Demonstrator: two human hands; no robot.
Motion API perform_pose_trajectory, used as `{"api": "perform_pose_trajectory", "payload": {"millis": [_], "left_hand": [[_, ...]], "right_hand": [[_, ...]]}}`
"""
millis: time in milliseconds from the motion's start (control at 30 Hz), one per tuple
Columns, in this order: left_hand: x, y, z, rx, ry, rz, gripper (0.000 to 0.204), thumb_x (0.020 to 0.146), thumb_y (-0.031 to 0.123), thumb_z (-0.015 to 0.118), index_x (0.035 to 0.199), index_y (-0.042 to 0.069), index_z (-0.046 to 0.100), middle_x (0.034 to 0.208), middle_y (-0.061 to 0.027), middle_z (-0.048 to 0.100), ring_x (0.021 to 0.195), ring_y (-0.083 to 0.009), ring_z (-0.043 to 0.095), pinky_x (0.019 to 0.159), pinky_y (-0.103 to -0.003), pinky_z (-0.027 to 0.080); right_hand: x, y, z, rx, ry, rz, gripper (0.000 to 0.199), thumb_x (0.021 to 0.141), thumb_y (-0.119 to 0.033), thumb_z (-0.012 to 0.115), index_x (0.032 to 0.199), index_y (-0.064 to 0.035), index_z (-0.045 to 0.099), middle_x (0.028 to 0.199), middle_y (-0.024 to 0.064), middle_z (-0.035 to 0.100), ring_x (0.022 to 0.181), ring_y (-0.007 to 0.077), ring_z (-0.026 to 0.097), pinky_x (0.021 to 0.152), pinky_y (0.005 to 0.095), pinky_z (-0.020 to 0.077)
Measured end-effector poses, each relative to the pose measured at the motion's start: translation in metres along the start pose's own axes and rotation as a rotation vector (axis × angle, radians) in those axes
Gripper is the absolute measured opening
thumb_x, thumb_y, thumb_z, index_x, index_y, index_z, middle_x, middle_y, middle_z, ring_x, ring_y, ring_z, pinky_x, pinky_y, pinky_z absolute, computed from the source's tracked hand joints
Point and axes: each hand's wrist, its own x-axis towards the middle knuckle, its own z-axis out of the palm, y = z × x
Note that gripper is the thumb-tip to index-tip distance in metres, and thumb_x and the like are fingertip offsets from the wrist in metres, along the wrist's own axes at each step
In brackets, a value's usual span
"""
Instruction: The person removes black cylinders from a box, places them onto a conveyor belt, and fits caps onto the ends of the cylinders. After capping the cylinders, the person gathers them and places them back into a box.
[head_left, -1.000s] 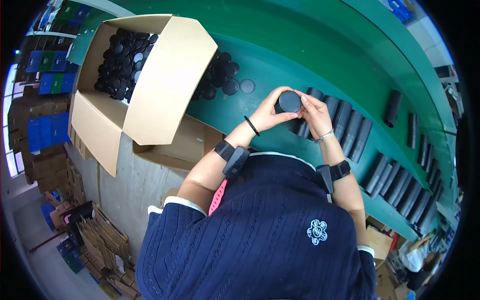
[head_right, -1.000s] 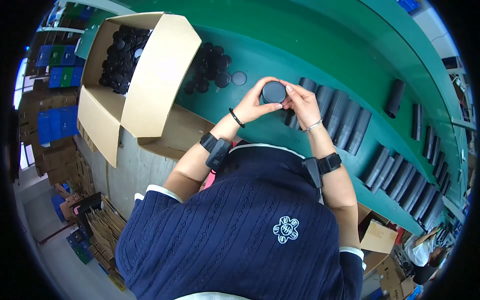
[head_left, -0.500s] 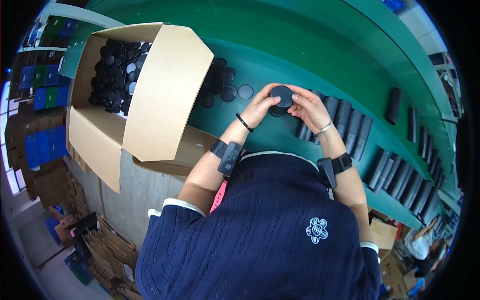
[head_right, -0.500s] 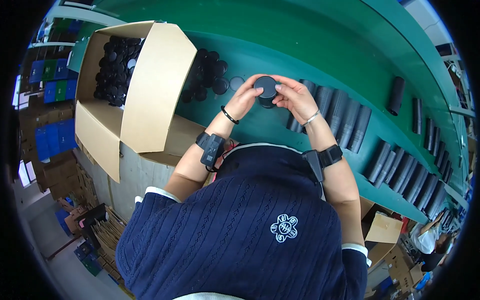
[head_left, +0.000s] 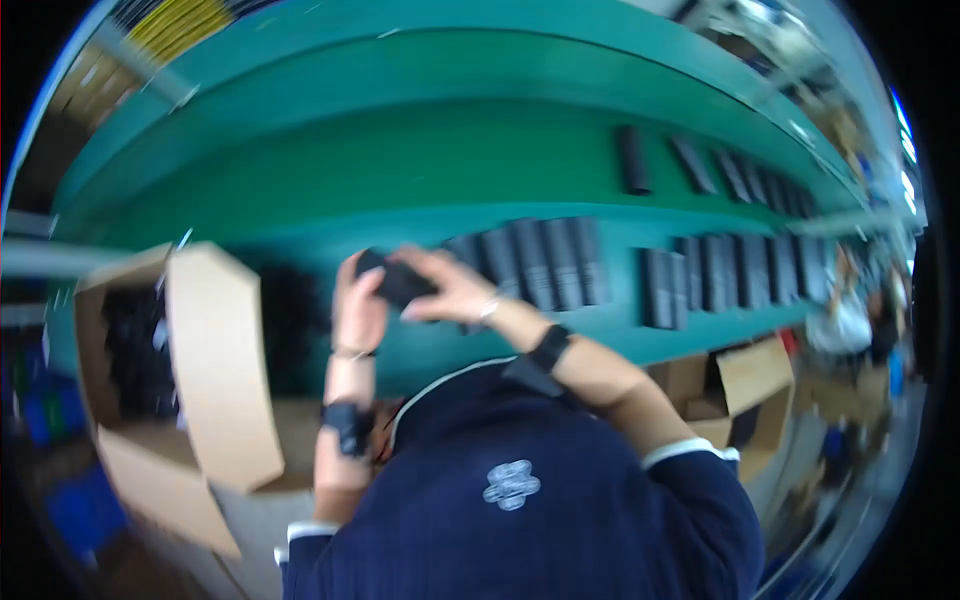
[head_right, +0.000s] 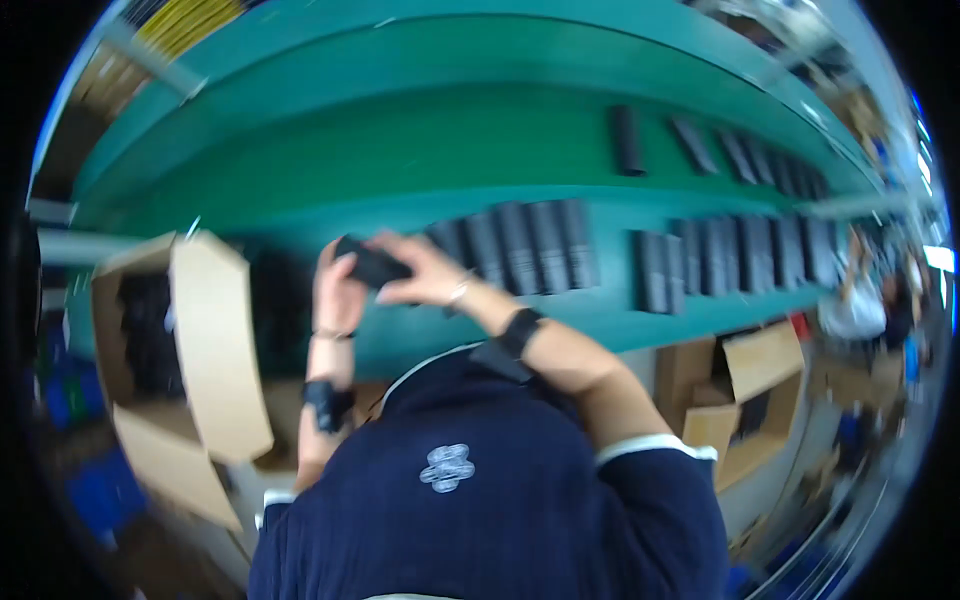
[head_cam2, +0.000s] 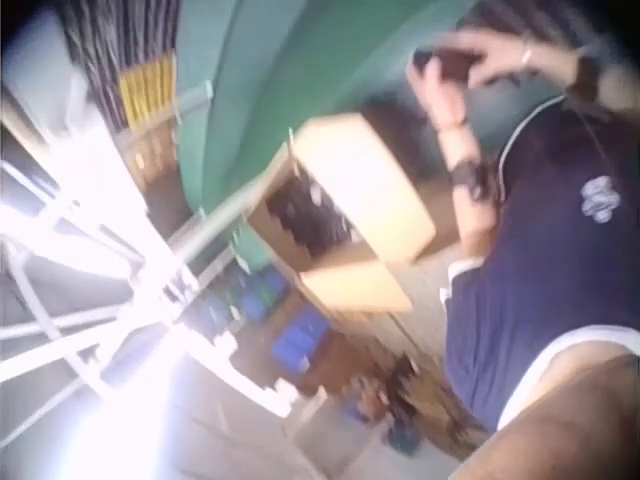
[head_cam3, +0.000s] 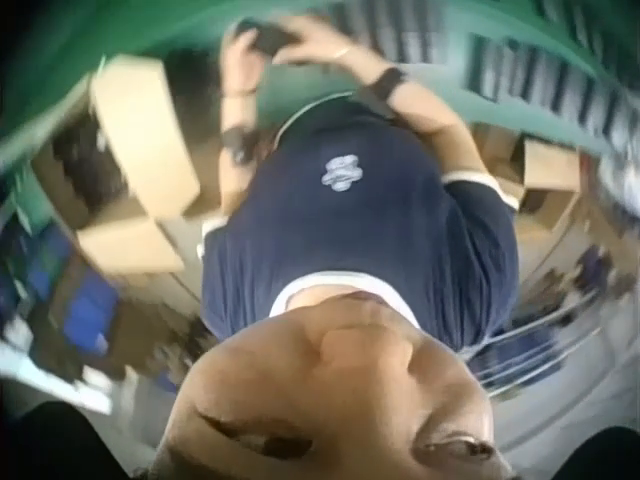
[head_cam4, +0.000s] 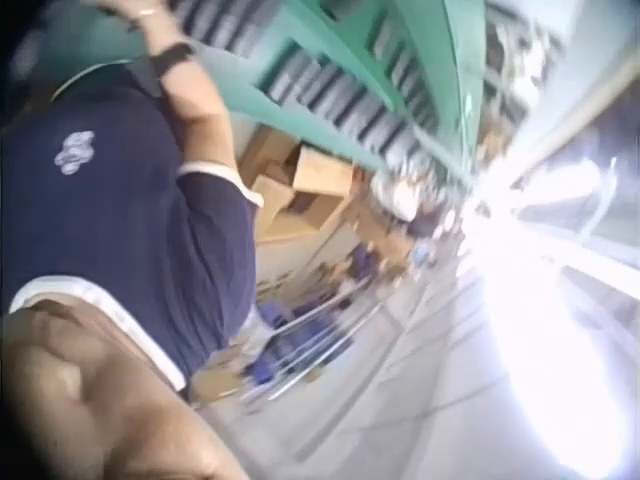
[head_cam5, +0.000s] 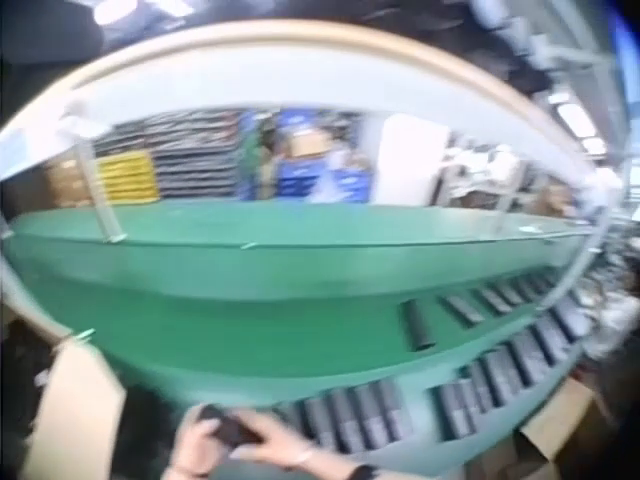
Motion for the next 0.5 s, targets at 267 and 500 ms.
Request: {"api": "perform_pose_trajectory", "payload": {"millis": [267,500], "left_hand": [[0.060,-0.054,0.028,0.560,0.041,-0.257,0.071,0.086,0.060,0.049,0.134,0.009,0.036,0.129,-0.0146,0.042,0.118,-0.0317,0.042,0.099,-0.044,0.034],[0.065,-0.129,0.022,1.348,-0.181,0.229,0.070,0.076,0.026,0.076,0.129,0.003,0.037,0.110,-0.0227,0.052,0.096,-0.0325,0.054,0.088,-0.040,0.044]], "right_hand": [[-0.009,0.048,-0.077,0.036,0.526,0.245,0.088,0.066,-0.027,0.079,0.131,-0.0137,0.022,0.089,0.0193,0.057,0.082,0.0279,0.060,0.073,0.0393,0.0469],[0.014,0.079,-0.178,-0.480,0.596,0.768,0.069,0.076,-0.026,0.071,0.133,-0.0180,0.033,0.125,0.0240,0.044,0.105,0.0420,0.053,0.088,0.0472,0.0445]]}}
